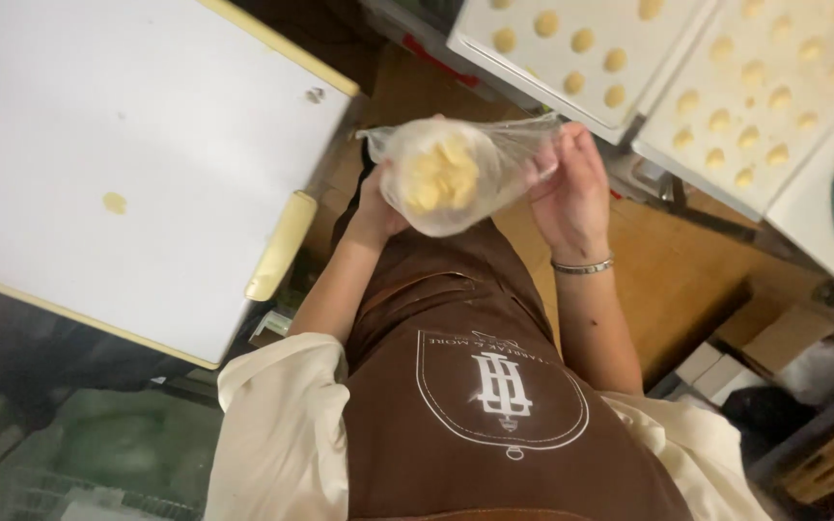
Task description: Filling dough balls with ingredients and arranging them on baking trays.
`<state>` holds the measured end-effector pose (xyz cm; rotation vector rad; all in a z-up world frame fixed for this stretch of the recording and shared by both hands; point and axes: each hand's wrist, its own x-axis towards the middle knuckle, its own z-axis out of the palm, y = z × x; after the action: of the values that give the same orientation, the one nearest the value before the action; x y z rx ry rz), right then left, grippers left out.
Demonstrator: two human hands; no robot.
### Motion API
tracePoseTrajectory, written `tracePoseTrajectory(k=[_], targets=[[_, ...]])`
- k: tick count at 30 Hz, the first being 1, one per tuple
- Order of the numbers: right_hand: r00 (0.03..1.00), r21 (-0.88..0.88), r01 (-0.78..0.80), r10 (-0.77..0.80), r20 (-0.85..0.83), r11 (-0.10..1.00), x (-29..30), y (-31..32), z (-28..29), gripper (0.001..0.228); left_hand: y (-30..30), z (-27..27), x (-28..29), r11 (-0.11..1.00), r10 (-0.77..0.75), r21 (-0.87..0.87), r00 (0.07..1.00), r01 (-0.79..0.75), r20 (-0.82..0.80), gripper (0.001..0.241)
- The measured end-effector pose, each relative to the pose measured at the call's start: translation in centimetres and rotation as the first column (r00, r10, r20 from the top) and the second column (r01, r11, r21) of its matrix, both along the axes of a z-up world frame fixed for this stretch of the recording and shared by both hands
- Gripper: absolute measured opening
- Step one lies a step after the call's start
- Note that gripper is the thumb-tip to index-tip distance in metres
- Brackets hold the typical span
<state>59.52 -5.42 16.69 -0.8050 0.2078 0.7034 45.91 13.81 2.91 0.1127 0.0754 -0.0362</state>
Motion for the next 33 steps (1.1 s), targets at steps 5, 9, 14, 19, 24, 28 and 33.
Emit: tracePoseTrajectory(k=[5,9,14,19,24,28,33], targets=[[0.911,-0.317,-0.103,0.217,0.350,0.943,0.7,8.2,3.9,0.013,4.0,1.4,0.9,0.988,-0.040,0.151,0.998,0.034,0.040,0.084],[0.439,-0.599,-0.032,0.549,0.711,0.800,-4.7,18.5,5.2,0.008,6.9,1.0,1.3,0.994,0.052,0.093,0.998,-0.053,0.020,0.079],[-0.417,-0.896,0.152,0.849,0.324,0.417,-11.3,24.6,-0.4,0.027,10.1,-0.4,1.0,0.960,0.267,-0.071,0.962,-0.271,-0.059,0.064],[-0.512,-0.868,-0.255,0.702,0.495,0.426,-10.7,23.4,1.1,0.014,13.2,-4.3,-2.2,0.867,0.446,-0.126,0.863,-0.482,-0.239,0.058],[-0.152,-0.857,-0.105,0.844,0.515,0.504,-4.0,23.2,1.2,0.014,13.7,-6.3,-4.5,0.798,0.533,-0.081,0.761,-0.597,-0.370,0.056],[-0.228,-0.816,0.036,0.800,0.555,0.577,-0.5,25.8,1.6,0.026,12.7,-6.7,-5.0,0.782,0.562,-0.011,0.713,-0.623,-0.418,0.051],[-0.341,-0.795,0.193,0.799,0.496,0.576,0.6,22.9,-0.2,0.037,9.0,-5.7,-3.7,0.800,0.541,0.032,0.696,-0.600,-0.471,0.047]])
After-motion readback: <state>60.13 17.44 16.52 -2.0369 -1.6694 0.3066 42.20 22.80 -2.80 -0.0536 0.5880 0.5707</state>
